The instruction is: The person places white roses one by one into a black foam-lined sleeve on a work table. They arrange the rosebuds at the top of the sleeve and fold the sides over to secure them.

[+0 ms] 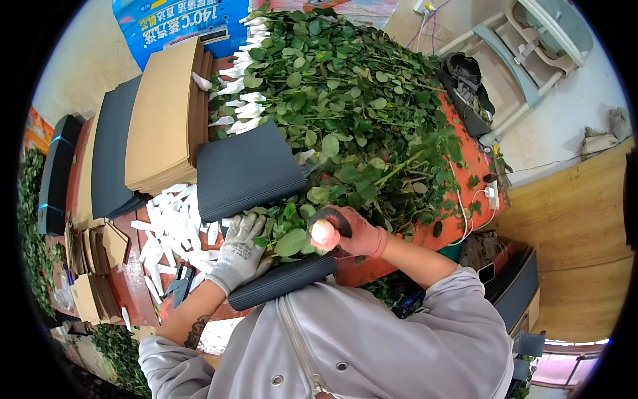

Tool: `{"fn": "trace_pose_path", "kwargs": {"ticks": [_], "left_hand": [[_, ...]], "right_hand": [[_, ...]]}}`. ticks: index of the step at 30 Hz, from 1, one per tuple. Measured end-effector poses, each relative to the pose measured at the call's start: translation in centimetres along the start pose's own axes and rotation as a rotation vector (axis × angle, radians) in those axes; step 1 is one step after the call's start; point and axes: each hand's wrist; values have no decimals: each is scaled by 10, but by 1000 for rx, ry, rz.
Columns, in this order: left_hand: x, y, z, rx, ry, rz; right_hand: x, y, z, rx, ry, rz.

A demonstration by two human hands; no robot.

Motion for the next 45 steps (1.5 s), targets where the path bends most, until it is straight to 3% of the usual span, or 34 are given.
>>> {"fn": "trace_pose_path", "kwargs": {"ticks": [2, 4, 5, 6, 10, 12, 15, 16, 18, 20, 24, 26, 30, 32, 33, 35, 37, 38, 39, 40, 42, 43, 45], "left_hand": [[0, 0, 0, 17, 1, -2], [0, 0, 0, 16, 4, -5], [0, 1, 0, 12, 4, -10], [0, 1, 0, 12, 4, -11], [-3, 4, 0, 10, 15, -49], [-1, -1, 1, 10, 27, -26], [1, 5, -2, 78, 3, -21], [1, 7, -1, 59, 9, -18], [2, 7, -2, 32, 4, -43], [2, 11, -1, -3, 20, -109], [2, 11, -2, 12, 5, -104], [1, 13, 0, 16, 26, -143], [2, 7, 0, 22, 23, -105], [3, 1, 0, 21, 17, -32], [3, 3, 1, 22, 30, -59], [1, 1, 2, -32, 31, -144], [-4, 0, 10, -29, 105, -158], [-8, 2, 13, -124, 110, -260], [-13, -2, 17, -148, 84, -292], [-21, -4, 21, -175, 56, -327], [-44, 0, 30, -295, -94, -435], [-58, 1, 31, -354, -214, -425], [-75, 8, 33, -573, -199, -354]], "right_hand": [[0, -3, 5, 42, 17, -45], [-1, -8, 16, 90, -122, -169], [-4, -13, 10, 88, 44, -170], [-9, -19, 14, 86, 45, -170], [-11, -57, 82, 394, 44, -663], [-22, -108, 104, 377, 54, -599], [-44, -184, 161, -38, -71, -973], [-49, -209, 183, 26, -123, -1017], [-88, -294, 191, -224, -112, -1177], [-132, -360, 198, -308, -247, -1342], [-228, -445, 245, -398, -167, -1679], [-251, -466, 263, -515, -198, -1677], [-146, -369, 282, -616, -239, -1241], [-73, -264, 283, -825, 112, -966], [-51, -225, 275, -960, 156, -687], [8, -163, 255, -843, -333, 37], [30, -95, 202, -709, -320, 256], [41, -69, 193, -904, -172, 513], [51, -51, 174, -915, -361, 523], [62, -32, 156, -886, -397, 555], [81, 1, 124, -746, -91, 728], [86, 10, 106, -739, -115, 764], [88, 25, 75, -417, -60, 636]]}}
Point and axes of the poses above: each hand's wrist, its own x-axis towards the middle knuckle, its own y-axis out of the palm, z = x × y, and after that the axes turned 10 degrees about x, right-handed
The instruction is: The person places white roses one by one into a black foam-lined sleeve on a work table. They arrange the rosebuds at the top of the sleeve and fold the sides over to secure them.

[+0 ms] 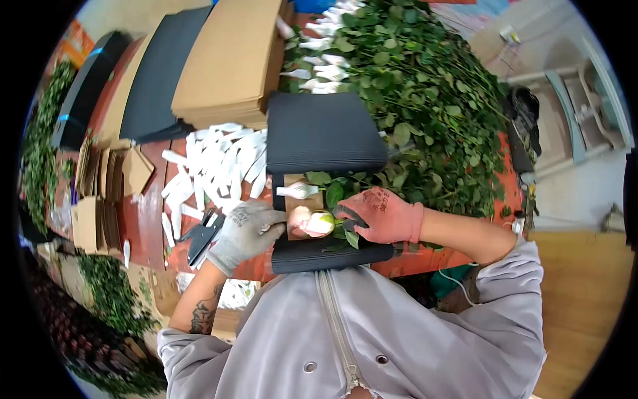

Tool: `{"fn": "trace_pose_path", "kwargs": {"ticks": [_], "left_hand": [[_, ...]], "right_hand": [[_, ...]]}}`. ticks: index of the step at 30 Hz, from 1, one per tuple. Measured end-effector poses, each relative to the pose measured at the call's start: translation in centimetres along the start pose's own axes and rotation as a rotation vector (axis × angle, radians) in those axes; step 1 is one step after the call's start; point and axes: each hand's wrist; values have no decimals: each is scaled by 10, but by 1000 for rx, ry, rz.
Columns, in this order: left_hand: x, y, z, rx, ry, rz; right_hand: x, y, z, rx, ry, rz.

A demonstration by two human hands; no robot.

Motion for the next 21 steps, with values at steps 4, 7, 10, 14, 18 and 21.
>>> {"fn": "trace_pose_path", "kwargs": {"ticks": [4, 7, 10, 14, 18, 21], "left_hand": [[-5, 14, 0, -185, -24, 171], [-4, 21, 7, -180, -60, 359], [0, 22, 2, -281, 3, 249], [7, 22, 2, -89, -62, 399], [16, 3, -13, -17, -125, 650], [6, 14, -4, -40, -78, 560]], "right_hand": [[15, 32, -20, 27, 36, 68], [16, 42, -26, -61, 9, 71], [24, 27, -21, 12, 83, 71], [21, 41, -29, -38, 94, 5], [35, 30, -19, -294, 206, 121], [25, 64, -30, -538, -26, 79]]}}
Point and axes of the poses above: each hand's wrist, its own x-axis towards the middle knuckle, its own y-axis out of the palm, z = x × y, and after that the axes turned 10 degrees about x, right-handed
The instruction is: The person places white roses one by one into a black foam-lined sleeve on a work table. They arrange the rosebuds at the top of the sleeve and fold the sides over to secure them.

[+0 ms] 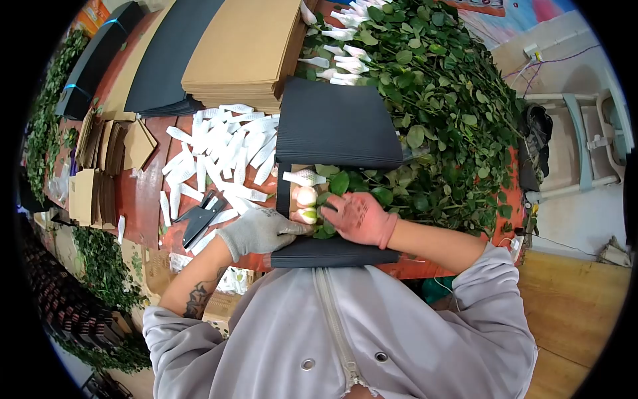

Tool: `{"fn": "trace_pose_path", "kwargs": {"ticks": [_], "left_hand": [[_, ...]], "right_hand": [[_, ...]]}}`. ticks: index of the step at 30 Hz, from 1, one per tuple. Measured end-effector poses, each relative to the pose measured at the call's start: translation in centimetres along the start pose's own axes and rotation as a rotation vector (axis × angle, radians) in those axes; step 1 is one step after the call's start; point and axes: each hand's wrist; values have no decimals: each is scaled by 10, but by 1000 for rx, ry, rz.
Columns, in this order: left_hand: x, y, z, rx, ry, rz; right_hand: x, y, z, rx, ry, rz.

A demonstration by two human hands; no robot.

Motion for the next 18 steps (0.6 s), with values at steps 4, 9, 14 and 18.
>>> {"fn": "trace_pose_path", "kwargs": {"ticks": [4, 9, 14, 18], "left_hand": [[-3, -8, -9, 21, -5, -13], [4, 7, 1, -20, 177, -382], [21, 9, 10, 202, 39, -523], [28, 11, 13, 302, -29, -465]], "right_hand": [[8, -10, 1, 153, 88, -26], [5, -11, -4, 170, 12, -20], [4, -18, 4, 135, 3, 14], [5, -38, 14, 161, -37, 92]]}}
Point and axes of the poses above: each hand's wrist, its own x-axis towards the middle knuckle, its own y-axis out of the palm, z = x × y, and after that the axes turned 10 degrees about x, right-handed
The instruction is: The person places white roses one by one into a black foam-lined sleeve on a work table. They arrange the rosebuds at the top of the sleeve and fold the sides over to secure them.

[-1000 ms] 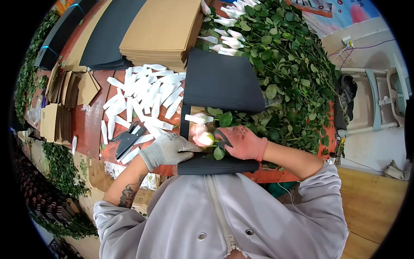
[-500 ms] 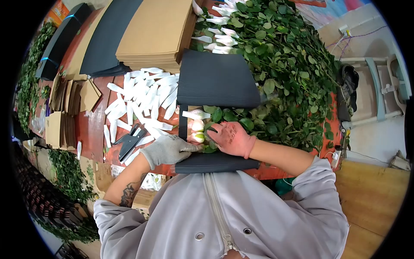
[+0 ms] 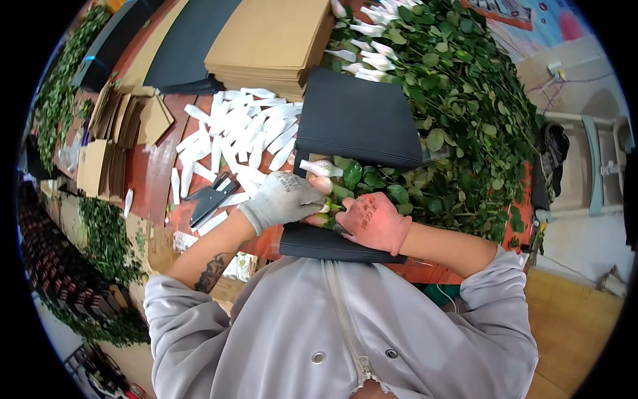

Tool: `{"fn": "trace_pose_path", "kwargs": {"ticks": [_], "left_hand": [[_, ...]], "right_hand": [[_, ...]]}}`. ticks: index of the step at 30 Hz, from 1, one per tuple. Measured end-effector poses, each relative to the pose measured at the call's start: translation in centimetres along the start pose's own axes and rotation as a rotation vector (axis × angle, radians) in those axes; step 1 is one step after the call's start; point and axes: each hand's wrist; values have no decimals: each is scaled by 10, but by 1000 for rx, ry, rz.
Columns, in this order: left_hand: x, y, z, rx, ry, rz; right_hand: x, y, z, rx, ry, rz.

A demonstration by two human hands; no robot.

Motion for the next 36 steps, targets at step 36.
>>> {"fn": "trace_pose_path", "kwargs": {"ticks": [36], "left_hand": [[-19, -24, -15, -328, -31, 121]], "right_hand": [[12, 18, -6, -79, 69, -83]]}}
Point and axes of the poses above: each hand's wrist, its own x-axis towards the middle knuckle, its own y-axis out of the palm, z = x × y, and after that the axes turned 10 degrees about x, right-handed
